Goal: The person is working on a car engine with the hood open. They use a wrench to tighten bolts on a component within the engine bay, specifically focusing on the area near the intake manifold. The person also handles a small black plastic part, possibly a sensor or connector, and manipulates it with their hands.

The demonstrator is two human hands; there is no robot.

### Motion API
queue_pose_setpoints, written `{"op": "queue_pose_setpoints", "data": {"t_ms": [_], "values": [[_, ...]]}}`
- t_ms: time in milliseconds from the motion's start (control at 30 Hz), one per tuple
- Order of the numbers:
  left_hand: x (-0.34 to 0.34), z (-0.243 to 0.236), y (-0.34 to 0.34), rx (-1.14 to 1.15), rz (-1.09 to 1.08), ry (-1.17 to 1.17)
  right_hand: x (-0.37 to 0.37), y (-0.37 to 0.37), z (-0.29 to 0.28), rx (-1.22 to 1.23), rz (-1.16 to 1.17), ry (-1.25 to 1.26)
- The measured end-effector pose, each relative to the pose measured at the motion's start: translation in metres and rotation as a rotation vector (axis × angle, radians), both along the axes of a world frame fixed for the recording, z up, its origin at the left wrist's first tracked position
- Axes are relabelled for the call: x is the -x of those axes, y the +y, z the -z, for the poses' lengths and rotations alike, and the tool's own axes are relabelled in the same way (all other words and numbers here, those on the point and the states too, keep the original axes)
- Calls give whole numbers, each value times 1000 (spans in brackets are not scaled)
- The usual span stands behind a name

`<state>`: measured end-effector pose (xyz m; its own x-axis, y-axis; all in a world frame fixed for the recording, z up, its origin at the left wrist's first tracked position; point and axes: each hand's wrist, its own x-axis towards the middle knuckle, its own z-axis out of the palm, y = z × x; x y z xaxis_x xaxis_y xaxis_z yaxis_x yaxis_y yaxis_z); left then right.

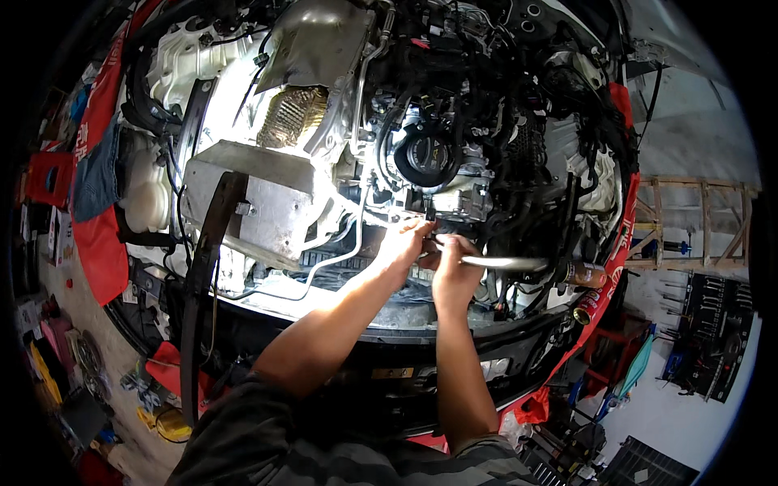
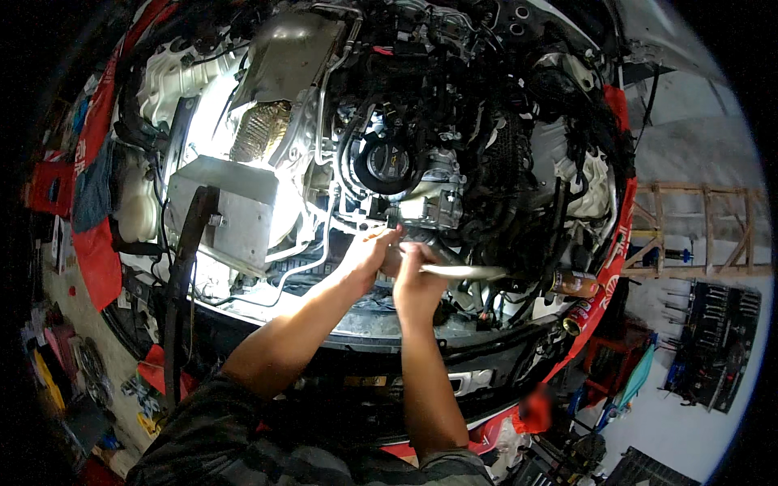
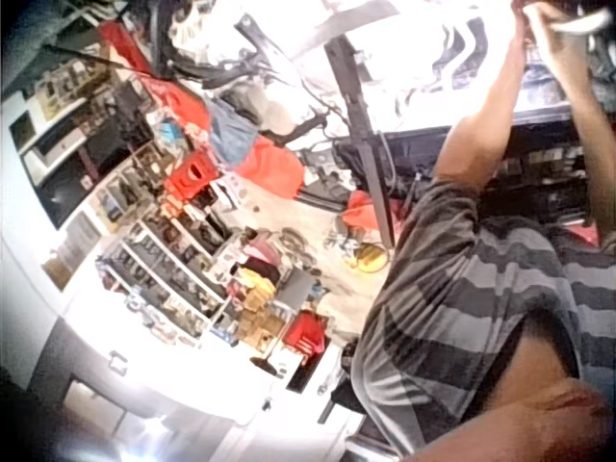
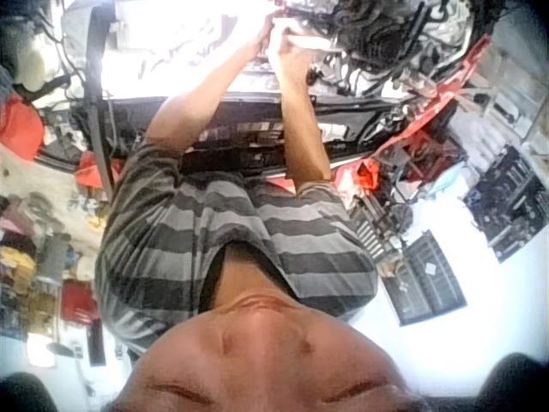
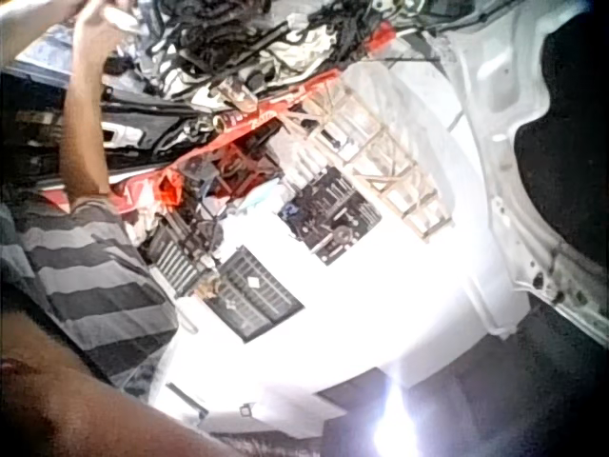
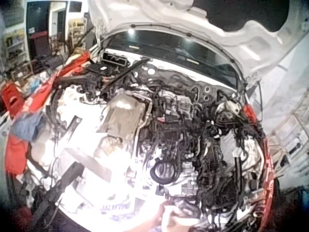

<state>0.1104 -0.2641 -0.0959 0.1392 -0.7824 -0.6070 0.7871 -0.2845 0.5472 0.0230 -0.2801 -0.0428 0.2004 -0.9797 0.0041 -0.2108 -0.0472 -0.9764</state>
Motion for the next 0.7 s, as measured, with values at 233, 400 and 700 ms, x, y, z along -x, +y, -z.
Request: {"op": "queue_pose_setpoints", "data": {"t_ms": [233,400,700], "values": [[2,10,-2,21,-13,-10,5,-26,-5,-930,435,-447],[2,8,2,6,34,-171,11,-20,13,-883,268,-569],[-4,5,6,-21,66,-184,3,-10,12,-739,300,-530]]}}
